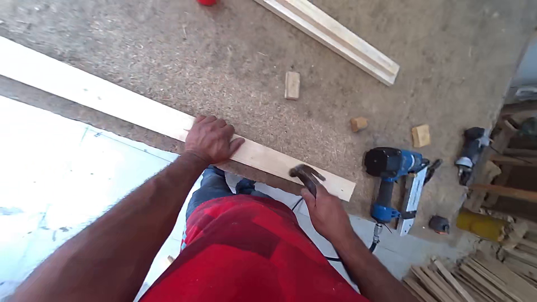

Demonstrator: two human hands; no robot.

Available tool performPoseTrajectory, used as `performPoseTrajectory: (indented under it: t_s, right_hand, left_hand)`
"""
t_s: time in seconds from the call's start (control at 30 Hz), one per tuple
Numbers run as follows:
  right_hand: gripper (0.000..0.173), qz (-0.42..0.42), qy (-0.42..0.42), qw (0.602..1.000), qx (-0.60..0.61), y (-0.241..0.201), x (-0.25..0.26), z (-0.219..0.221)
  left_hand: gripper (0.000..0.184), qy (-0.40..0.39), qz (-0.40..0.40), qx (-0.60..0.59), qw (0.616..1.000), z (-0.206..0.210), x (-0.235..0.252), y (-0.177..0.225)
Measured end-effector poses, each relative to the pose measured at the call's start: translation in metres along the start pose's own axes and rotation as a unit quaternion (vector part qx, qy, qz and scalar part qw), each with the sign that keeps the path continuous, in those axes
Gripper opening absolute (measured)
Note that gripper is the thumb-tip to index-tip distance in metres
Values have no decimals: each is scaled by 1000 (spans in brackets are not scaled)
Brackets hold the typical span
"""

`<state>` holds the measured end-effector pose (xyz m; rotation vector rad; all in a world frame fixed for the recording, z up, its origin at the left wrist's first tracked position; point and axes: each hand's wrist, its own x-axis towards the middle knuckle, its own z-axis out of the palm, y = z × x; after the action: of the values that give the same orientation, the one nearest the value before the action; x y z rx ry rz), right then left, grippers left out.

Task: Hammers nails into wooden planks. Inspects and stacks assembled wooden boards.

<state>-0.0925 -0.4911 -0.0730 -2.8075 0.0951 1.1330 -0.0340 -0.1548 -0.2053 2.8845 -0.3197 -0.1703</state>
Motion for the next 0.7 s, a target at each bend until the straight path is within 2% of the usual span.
performPoseTrajectory:
  t_s: [0.13,0.17,0.23,0.33,0.4,0.43,0.5,0.53,0.6,0.63,0.67,0.7]
  right_hand:
    - [45,-194,102,975,33,-99,-6,-53]
    - [44,-216,108,969,45,-119,-2,-59]
    - [42,-200,73,976,35,-142,6,-56]
    - [41,-105,-89,989,-59,-131,16,-39]
    - [42,-70,-174,977,-103,-133,11,-56]
    - [44,-70,-181,975,-107,-140,6,-70]
    - [45,-107,-90,986,-87,-155,-12,-98]
    - [45,-142,-7,988,-53,-162,-16,-107]
    - [40,-206,143,968,31,-167,-12,-103]
    - [39,-216,169,960,59,-162,-5,-89]
    - [39,-203,149,966,58,-152,1,-71]
    - [41,-164,75,983,19,-139,7,-54]
  left_hand:
    - [60,31,10,-26,999,5,-4,0]
    - [57,42,10,-31,999,4,-5,1]
    - [56,45,5,-34,998,4,-7,0]
    - [57,46,15,-40,998,7,-8,0]
    - [58,54,15,-45,997,8,-8,0]
    - [58,53,14,-47,997,9,-7,-3]
    - [56,41,18,-60,997,10,-10,0]
    - [55,43,17,-59,997,9,-8,-1]
    - [58,39,15,-56,998,8,-7,-1]
    - [58,39,14,-55,998,8,-7,-1]
    - [57,45,14,-56,997,8,-8,-1]
    - [57,45,14,-59,997,9,-8,-1]
